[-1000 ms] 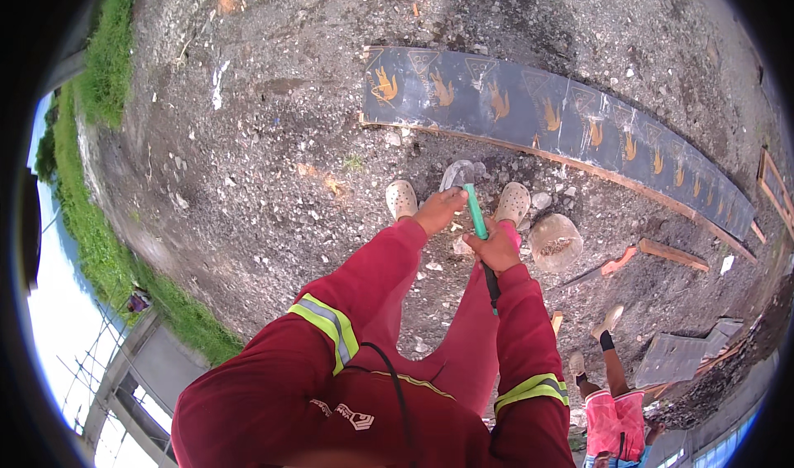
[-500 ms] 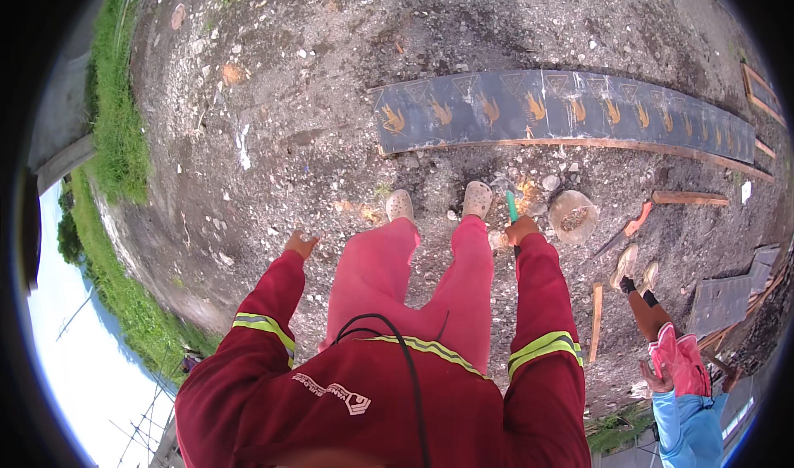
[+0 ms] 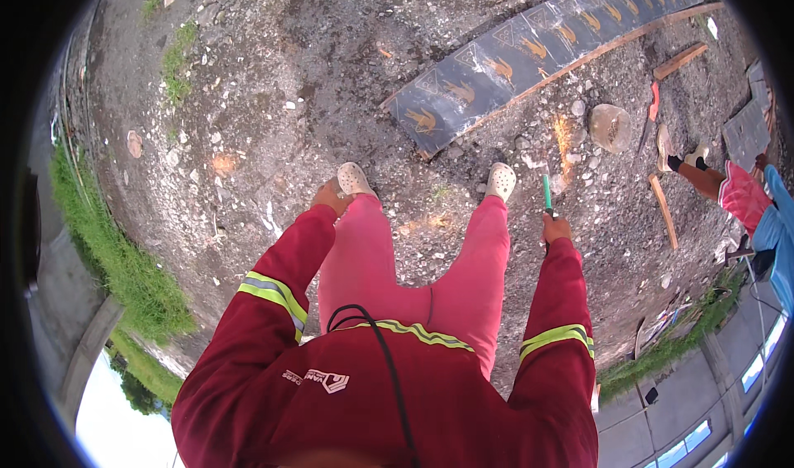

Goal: The person positions a long decorative tile on the ground, then repeatedly hammers nails into it using a hammer. The person adjusts the tile and continues nailing along its length.

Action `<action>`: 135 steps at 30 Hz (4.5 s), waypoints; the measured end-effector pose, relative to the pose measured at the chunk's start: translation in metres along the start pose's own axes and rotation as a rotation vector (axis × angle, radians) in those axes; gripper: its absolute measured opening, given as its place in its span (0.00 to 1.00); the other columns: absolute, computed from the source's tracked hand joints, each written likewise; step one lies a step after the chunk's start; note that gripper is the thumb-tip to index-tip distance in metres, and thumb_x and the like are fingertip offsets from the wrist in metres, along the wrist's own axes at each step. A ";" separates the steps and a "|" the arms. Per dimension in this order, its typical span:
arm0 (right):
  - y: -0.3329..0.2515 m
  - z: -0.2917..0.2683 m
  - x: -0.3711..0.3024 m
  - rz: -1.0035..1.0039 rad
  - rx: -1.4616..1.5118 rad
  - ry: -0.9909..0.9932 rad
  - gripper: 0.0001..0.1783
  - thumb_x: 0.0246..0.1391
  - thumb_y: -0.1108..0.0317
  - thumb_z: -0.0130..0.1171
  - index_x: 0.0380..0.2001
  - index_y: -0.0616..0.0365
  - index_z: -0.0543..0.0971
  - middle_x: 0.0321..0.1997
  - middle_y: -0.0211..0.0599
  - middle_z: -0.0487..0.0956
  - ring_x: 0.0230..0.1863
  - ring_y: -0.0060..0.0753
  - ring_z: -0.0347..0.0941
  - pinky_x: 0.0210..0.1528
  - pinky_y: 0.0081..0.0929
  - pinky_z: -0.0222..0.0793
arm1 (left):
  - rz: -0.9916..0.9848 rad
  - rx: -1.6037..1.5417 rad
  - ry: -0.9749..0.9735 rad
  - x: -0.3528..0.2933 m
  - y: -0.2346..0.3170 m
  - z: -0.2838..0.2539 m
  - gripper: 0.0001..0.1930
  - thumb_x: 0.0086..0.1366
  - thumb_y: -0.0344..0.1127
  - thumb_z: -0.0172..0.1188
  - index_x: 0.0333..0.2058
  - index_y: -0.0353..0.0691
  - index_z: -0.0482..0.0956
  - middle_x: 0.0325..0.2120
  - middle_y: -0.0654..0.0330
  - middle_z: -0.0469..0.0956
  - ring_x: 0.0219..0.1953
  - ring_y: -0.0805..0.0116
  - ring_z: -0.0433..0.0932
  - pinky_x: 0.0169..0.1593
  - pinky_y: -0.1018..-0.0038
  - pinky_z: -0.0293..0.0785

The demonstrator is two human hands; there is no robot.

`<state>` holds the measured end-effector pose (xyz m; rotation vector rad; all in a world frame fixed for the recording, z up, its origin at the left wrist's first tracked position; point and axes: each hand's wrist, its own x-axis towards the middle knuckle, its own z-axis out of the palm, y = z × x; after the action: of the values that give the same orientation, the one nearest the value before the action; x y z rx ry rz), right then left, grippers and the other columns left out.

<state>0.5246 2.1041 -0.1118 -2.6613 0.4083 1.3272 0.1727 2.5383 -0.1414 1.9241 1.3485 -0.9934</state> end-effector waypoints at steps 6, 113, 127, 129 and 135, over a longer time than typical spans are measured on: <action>0.029 0.039 -0.030 0.025 -0.307 0.198 0.24 0.46 0.49 0.59 0.44 0.50 0.78 0.39 0.46 0.80 0.44 0.45 0.76 0.46 0.39 0.70 | 0.019 0.133 0.015 0.052 0.011 -0.036 0.49 0.47 0.61 0.64 0.58 0.30 0.58 0.54 0.39 0.66 0.56 0.47 0.67 0.58 0.63 0.64; -0.212 0.171 -0.017 -1.090 1.705 -0.275 0.17 0.61 0.51 0.47 0.37 0.55 0.70 0.28 0.31 0.75 0.27 0.20 0.73 0.25 0.20 0.71 | 1.518 -0.125 1.279 0.035 0.215 -0.114 0.11 0.53 0.39 0.65 0.30 0.37 0.80 0.25 0.55 0.81 0.27 0.59 0.80 0.33 0.72 0.74; -0.184 0.187 0.015 -1.035 1.281 0.170 0.13 0.54 0.59 0.60 0.27 0.57 0.72 0.21 0.29 0.75 0.20 0.18 0.71 0.20 0.18 0.64 | 1.142 -0.460 1.538 -0.028 0.247 -0.319 0.37 0.52 0.64 0.60 0.37 0.27 0.79 0.34 0.46 0.80 0.37 0.55 0.79 0.43 0.66 0.71; -0.179 0.185 0.017 -1.036 1.301 0.182 0.13 0.54 0.59 0.60 0.27 0.57 0.72 0.20 0.28 0.75 0.20 0.17 0.71 0.20 0.18 0.64 | 0.968 -0.459 1.546 -0.016 0.248 -0.343 0.42 0.49 0.68 0.59 0.39 0.23 0.77 0.37 0.41 0.78 0.41 0.51 0.77 0.47 0.64 0.69; -0.170 0.184 0.023 -1.028 1.290 0.243 0.13 0.54 0.59 0.60 0.26 0.57 0.72 0.20 0.28 0.74 0.20 0.18 0.72 0.20 0.18 0.64 | 0.824 -0.802 1.150 0.031 0.238 -0.372 0.44 0.51 0.65 0.60 0.44 0.18 0.73 0.42 0.45 0.76 0.39 0.58 0.76 0.48 0.67 0.70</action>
<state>0.4488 2.3065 -0.2404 -1.4565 -0.1144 0.2010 0.4954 2.7744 0.0487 2.0060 0.9513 1.0517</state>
